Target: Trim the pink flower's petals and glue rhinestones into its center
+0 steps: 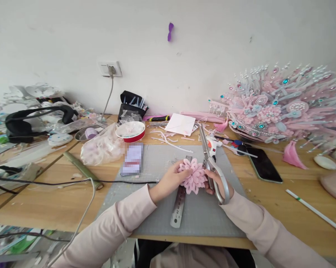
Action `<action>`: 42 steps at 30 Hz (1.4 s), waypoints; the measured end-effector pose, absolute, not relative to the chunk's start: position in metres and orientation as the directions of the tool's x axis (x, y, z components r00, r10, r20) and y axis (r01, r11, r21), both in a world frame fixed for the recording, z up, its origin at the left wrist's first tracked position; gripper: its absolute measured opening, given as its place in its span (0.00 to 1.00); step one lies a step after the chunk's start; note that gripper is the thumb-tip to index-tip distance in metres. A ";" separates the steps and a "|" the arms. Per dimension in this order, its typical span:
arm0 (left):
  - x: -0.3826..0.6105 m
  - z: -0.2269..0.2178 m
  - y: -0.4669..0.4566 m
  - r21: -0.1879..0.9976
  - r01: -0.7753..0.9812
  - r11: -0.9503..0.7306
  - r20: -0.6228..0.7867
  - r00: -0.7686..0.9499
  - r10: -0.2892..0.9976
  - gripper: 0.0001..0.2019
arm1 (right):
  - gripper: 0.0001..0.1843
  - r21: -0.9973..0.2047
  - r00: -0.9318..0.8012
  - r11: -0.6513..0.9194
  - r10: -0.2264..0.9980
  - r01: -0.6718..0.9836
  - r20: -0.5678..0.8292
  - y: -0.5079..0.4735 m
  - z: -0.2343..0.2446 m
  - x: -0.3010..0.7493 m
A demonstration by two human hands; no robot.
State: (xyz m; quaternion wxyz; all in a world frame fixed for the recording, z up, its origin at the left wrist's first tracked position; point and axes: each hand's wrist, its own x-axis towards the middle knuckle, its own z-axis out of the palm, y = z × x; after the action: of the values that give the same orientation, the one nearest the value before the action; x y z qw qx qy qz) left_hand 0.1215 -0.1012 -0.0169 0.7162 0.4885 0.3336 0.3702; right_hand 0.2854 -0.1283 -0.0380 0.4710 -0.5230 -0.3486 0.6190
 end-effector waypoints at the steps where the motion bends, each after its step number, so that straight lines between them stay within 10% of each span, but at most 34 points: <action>1: 0.121 -0.016 -0.101 0.940 -0.217 0.264 -0.127 0.496 0.859 0.16 | 0.21 -0.925 -0.015 -0.313 0.948 -0.215 -0.317 -0.129 -0.038 0.285; 29: 0.110 -0.020 -0.082 0.661 -0.607 0.441 -0.202 0.422 0.884 0.10 | 0.39 -0.893 -0.440 -0.251 0.895 -0.374 -0.067 -0.135 -0.031 0.291; 42: 0.110 -0.018 -0.077 0.736 -0.608 0.298 -0.155 0.278 0.948 0.09 | 0.21 -0.712 -0.556 -0.518 0.803 -0.473 -0.215 -0.126 -0.039 0.306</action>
State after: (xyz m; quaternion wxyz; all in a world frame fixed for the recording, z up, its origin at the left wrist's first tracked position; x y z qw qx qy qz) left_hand 0.1104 -0.0773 -0.0180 0.7475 0.2830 0.3008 0.5203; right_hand 0.3065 -0.1264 -0.0388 0.3854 -0.2714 -0.3040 0.8279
